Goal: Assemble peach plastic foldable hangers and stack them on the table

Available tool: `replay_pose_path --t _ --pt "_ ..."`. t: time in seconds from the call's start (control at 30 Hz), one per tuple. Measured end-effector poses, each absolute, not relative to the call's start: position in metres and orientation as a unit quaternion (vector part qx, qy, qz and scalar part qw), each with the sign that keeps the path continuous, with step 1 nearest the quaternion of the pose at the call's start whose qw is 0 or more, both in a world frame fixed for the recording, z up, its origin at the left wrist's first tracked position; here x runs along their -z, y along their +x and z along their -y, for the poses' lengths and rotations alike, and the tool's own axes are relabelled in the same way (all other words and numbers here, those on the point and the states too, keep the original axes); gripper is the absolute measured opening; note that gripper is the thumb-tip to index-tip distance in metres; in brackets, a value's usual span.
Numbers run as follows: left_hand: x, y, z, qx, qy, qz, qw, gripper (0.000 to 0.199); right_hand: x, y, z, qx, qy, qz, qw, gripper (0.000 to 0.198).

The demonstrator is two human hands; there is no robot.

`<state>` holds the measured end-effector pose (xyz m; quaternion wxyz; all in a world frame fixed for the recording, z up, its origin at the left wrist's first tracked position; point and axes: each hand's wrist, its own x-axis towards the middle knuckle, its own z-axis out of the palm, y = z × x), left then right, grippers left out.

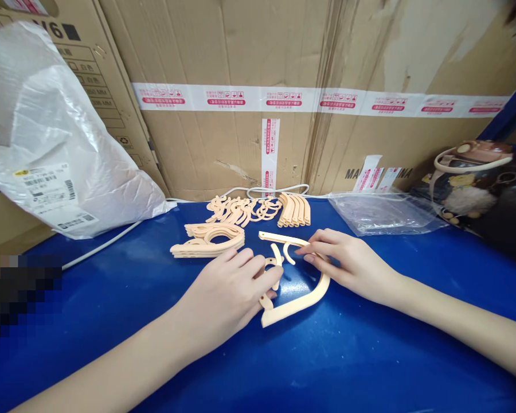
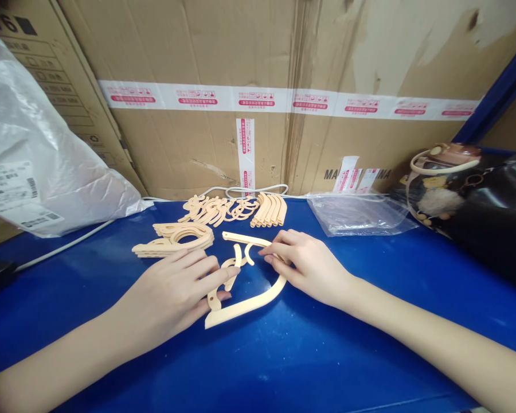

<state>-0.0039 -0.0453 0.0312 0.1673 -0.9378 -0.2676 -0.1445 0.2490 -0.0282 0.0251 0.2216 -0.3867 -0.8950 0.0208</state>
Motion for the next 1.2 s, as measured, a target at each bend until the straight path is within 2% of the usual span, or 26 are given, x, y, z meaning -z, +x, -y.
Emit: replay_pose_path --t 0.13,0.33,0.53,0.93,1.2 --pt "-0.0296 -0.0035 0.0454 0.148 -0.948 0.261 0.11 0.02 -0.0259 0.2484 0.0293 -0.02 -0.392 0.89 0.233 0.025" --pt "-0.0273 -0.004 0.0466 0.134 -0.953 0.268 0.043 0.036 -0.0253 0.2494 0.0288 -0.027 -0.426 0.873 0.235 0.024" --pt "-0.0277 -0.0036 0.0475 0.127 -0.96 0.246 0.033 0.045 -0.0245 0.2505 0.0278 -0.015 -0.439 0.868 0.231 0.025" --pt "-0.0319 -0.0038 0.0493 0.12 -0.967 0.225 0.021 0.049 -0.0247 0.2502 0.0273 -0.026 -0.467 0.856 0.219 0.026" --pt "-0.0296 -0.0029 0.0522 0.101 -0.965 0.235 -0.053 0.067 -0.025 0.2487 0.0283 -0.036 -0.483 0.849 0.213 0.024"
